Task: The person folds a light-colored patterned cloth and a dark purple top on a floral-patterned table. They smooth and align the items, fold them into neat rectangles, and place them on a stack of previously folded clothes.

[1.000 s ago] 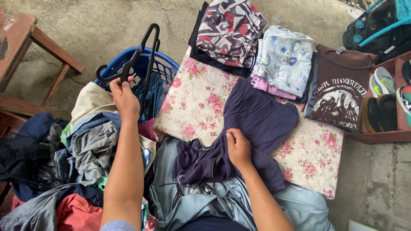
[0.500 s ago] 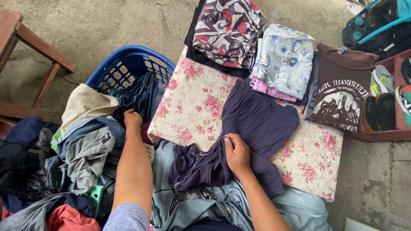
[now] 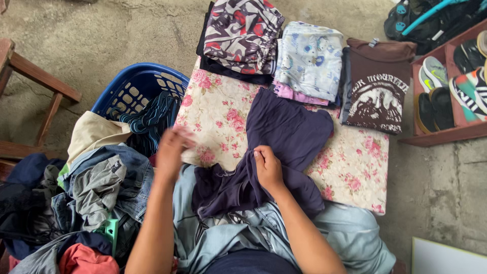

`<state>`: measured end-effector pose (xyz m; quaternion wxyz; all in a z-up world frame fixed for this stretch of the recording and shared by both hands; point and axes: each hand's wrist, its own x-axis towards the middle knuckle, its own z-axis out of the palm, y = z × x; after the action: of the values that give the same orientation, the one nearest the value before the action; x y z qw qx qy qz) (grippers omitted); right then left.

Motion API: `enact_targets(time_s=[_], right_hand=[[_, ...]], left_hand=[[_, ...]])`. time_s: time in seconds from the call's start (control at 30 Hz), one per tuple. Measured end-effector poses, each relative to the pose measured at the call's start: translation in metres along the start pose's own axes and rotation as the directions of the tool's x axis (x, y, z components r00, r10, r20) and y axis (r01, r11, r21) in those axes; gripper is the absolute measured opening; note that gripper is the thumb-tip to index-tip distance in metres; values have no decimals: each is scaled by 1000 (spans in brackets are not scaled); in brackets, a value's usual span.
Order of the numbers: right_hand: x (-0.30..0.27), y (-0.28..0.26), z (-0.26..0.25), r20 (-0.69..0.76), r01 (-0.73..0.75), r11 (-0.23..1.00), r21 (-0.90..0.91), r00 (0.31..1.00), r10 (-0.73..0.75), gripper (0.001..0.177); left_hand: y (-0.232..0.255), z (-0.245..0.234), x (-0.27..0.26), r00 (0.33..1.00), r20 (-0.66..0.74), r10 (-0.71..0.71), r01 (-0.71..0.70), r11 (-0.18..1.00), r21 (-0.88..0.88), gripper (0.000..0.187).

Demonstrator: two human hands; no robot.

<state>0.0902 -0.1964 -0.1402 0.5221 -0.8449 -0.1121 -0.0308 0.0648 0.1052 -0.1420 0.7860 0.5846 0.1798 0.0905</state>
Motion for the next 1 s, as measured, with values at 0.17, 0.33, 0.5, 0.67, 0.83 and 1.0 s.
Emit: enact_targets(time_s=[0.17, 0.33, 0.5, 0.67, 0.83, 1.0], right_hand=[[4, 3, -40, -31, -112, 902, 417, 990, 137, 11], [-33, -12, -133, -87, 3, 793, 609, 994, 63, 8], [-83, -45, -199, 49, 94, 935, 342, 992, -117, 12], [-100, -70, -199, 52, -98, 986, 135, 994, 92, 16], [-95, -84, -195, 222, 190, 907, -375, 969, -111, 26], [-78, -76, -190, 214, 53, 919, -390, 976, 34, 24]], left_hand=[[23, 81, -125, 895, 444, -40, -272, 740, 615, 61], [11, 96, -150, 911, 401, 91, -377, 574, 727, 31], [17, 94, -141, 967, 223, -121, -52, 767, 640, 25], [48, 94, -127, 919, 325, -224, 46, 879, 475, 23], [75, 97, -117, 859, 433, -275, 45, 881, 470, 21], [78, 110, -90, 937, 349, -5, -265, 640, 722, 27]])
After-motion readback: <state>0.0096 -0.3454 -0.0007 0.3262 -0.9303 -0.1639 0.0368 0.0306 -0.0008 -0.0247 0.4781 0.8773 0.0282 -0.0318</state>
